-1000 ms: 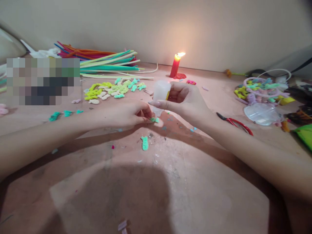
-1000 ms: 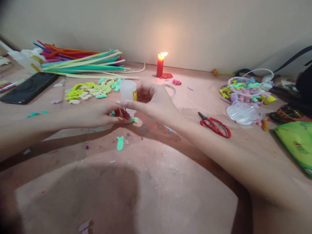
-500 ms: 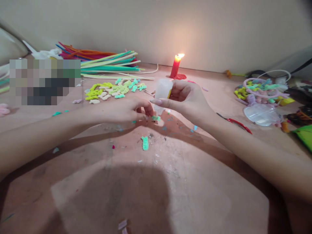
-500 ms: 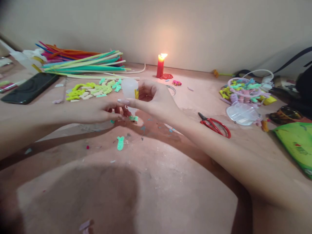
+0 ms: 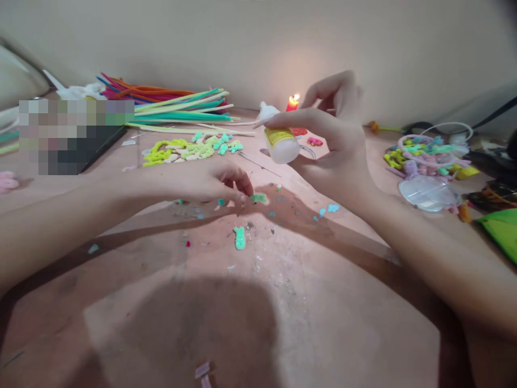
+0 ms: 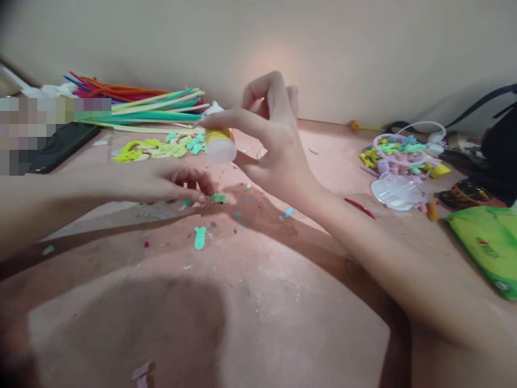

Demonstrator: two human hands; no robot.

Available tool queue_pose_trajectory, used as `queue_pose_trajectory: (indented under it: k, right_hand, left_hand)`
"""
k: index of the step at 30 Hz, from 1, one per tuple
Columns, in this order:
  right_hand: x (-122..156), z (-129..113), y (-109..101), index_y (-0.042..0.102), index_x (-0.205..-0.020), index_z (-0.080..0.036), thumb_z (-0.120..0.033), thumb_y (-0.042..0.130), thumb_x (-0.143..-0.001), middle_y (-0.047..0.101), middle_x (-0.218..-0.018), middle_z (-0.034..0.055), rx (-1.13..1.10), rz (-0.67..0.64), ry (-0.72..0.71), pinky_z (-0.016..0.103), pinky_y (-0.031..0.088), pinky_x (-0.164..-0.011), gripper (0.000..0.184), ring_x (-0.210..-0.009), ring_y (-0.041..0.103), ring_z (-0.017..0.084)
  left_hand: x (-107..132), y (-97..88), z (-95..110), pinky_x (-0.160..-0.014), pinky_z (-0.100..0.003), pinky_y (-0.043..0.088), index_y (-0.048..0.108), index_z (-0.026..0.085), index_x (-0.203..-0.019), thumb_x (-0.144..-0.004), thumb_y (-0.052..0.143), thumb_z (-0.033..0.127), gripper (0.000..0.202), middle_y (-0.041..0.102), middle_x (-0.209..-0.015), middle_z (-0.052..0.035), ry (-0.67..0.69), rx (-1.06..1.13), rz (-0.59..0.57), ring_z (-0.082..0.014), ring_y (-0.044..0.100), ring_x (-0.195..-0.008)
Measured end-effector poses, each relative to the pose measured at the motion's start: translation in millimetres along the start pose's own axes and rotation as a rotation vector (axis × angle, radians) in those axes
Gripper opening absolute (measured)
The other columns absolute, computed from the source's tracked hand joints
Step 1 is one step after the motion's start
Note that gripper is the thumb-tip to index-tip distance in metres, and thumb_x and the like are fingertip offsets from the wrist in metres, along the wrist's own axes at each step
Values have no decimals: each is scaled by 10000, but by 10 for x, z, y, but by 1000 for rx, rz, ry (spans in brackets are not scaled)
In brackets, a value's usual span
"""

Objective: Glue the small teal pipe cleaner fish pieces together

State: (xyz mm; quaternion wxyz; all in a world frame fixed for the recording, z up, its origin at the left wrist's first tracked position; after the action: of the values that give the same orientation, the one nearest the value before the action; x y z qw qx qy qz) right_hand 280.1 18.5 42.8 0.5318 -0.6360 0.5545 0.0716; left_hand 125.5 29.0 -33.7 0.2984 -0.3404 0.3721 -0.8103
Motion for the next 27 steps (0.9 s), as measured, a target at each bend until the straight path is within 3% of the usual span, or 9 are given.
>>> queue_pose_trajectory:
  k: [4, 7, 10, 12, 16, 20, 23, 27]
  right_hand:
    - [-6, 192, 55, 736, -1235, -362, -477, 741, -986, 753, -1280, 74, -84, -35, 81, 525, 539, -1094, 275, -1164, 665, 305]
    - [27, 528, 235, 715, -1220, -315, -443, 812, -924, 775, -1214, 49, -288, -104, 271, 480, 584, -1000, 337, -1074, 704, 272]
    - [120, 855, 447, 686, -1093, -257, -428, 829, -907, 773, -1060, 41, -466, -188, 513, 460, 593, -973, 290, -1010, 729, 243]
    - [165, 965, 505, 637, -970, -235, -383, 806, -928, 766, -1004, 47, -542, -186, 596, 455, 588, -998, 228, -986, 740, 227]
    - [178, 1015, 531, 566, -924, -246, -282, 820, -905, 755, -931, 35, -545, -184, 639, 449, 591, -1015, 257, -954, 739, 215]
    - [75, 1054, 668, 530, -1061, -263, -205, 862, -823, 756, -972, 14, -551, -242, 650, 464, 624, -983, 413, -930, 743, 217]
    - [-72, 1148, 804, 544, -1067, -251, -113, 873, -743, 741, -1093, 47, -504, -252, 603, 476, 639, -992, 482, -990, 738, 236]
    - [-164, 1354, 922, 563, -1093, -245, -94, 859, -742, 731, -1166, 75, -375, -218, 606, 517, 640, -1041, 483, -1052, 727, 267]
  left_hand:
    - [40, -36, 10, -618, -235, 396, 814, 222, -1055, -877, 633, 542, 408, 740, -930, -46, -1, -1, -47, -161, 606, -711]
    - [49, -43, -5, -591, -244, 370, 821, 245, -1057, -874, 661, 560, 398, 745, -965, -41, 20, 39, -75, -153, 595, -684]
    - [42, 4, -130, -566, -253, 358, 829, 264, -1089, -887, 692, 631, 441, 747, -927, -41, -35, 72, -135, -159, 601, -661]
    - [36, 34, -246, -545, -264, 347, 835, 273, -1106, -876, 705, 720, 519, 734, -854, -48, -96, 68, -170, -178, 611, -648]
    - [41, 40, -345, -536, -279, 353, 838, 293, -1123, -836, 712, 806, 601, 736, -846, -59, -150, 69, -197, -206, 631, -655]
    - [73, 2, -255, -541, -264, 347, 847, 263, -1031, -855, 716, 690, 480, 716, -813, -58, -142, 62, -181, -179, 602, -616]
    - [84, -49, -198, -572, -250, 348, 847, 254, -1035, -854, 711, 595, 410, 724, -836, -53, -134, 32, -130, -160, 589, -637]
    - [70, -40, -256, -574, -260, 351, 852, 267, -1044, -829, 710, 646, 459, 728, -869, -55, -171, 49, -123, -165, 586, -658]
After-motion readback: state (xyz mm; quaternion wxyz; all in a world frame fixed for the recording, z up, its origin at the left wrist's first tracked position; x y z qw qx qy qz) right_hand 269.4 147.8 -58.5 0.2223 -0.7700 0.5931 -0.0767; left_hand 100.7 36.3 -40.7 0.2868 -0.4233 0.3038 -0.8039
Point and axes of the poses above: each hand's wrist, its own x-axis away from the middle knuckle, its own y-axis out of the palm, z = x × y, the point moved 9 cm from there along -x, towards the middle knuckle
